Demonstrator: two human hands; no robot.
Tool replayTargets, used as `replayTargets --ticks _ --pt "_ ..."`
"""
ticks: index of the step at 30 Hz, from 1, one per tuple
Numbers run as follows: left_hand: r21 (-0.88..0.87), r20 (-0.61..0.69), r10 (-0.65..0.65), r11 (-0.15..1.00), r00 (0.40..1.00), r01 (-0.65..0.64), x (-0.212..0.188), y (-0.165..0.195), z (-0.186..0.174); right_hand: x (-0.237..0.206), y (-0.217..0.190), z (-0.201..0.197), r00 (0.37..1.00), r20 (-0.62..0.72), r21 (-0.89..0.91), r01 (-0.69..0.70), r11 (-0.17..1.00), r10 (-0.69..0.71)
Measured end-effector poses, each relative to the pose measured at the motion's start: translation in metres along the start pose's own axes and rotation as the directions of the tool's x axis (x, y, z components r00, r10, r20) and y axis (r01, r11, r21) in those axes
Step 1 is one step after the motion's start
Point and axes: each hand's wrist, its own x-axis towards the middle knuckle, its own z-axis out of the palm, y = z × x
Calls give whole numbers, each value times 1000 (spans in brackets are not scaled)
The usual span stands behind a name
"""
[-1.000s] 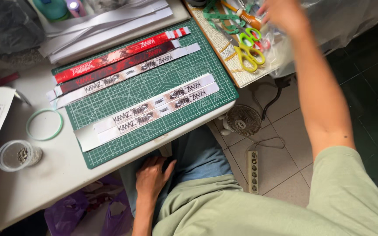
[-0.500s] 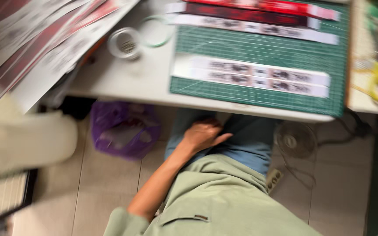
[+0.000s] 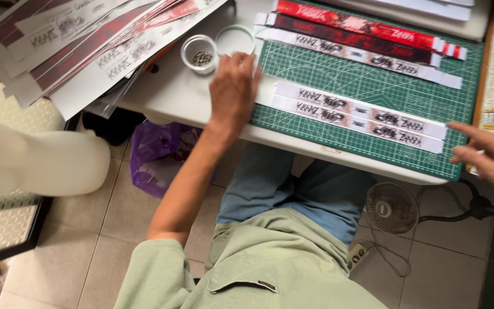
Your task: The person aligns printed sticker strips on a green cutting mat, applies light blue tape to secure them, and uses scissors to trim the tape. The person handles multiple sticker strips and arranges them in parallel rows.
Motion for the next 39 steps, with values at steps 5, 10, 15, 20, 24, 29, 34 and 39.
replayTargets --ticks 5,10,15,20,24,29,34,39 --pt "92 127 -90 993 988 78 32 -9 21 -41 -18 -11 993 114 -48 -25 999 30" --pt "193 163 -92 979 982 59 46 -12 40 -61 -29 -20 982 184 -92 -33 995 49" --pt "169 118 -103 982 988 83 49 -7 41 -70 -51 -28 982 189 -58 31 998 -19" --pt "120 -36 97 989 995 -92 36 30 0 -74 -80 -23 934 -135 377 358 854 -332" --pt "75 -5 224 972 975 -223 20 78 -46 -66 -110 -6 932 -247 533 361 766 -267" --pt "-220 18 301 931 953 -290 -7 131 -85 -52 -145 10 889 -413 847 454 277 -195" --pt "-310 49 350 896 936 -319 -24 148 -92 -45 -160 7 844 -455 887 400 -231 -284" --pt "-305 73 387 886 919 -349 -31 150 -94 -45 -164 -1 860 -362 912 248 -326 -358"
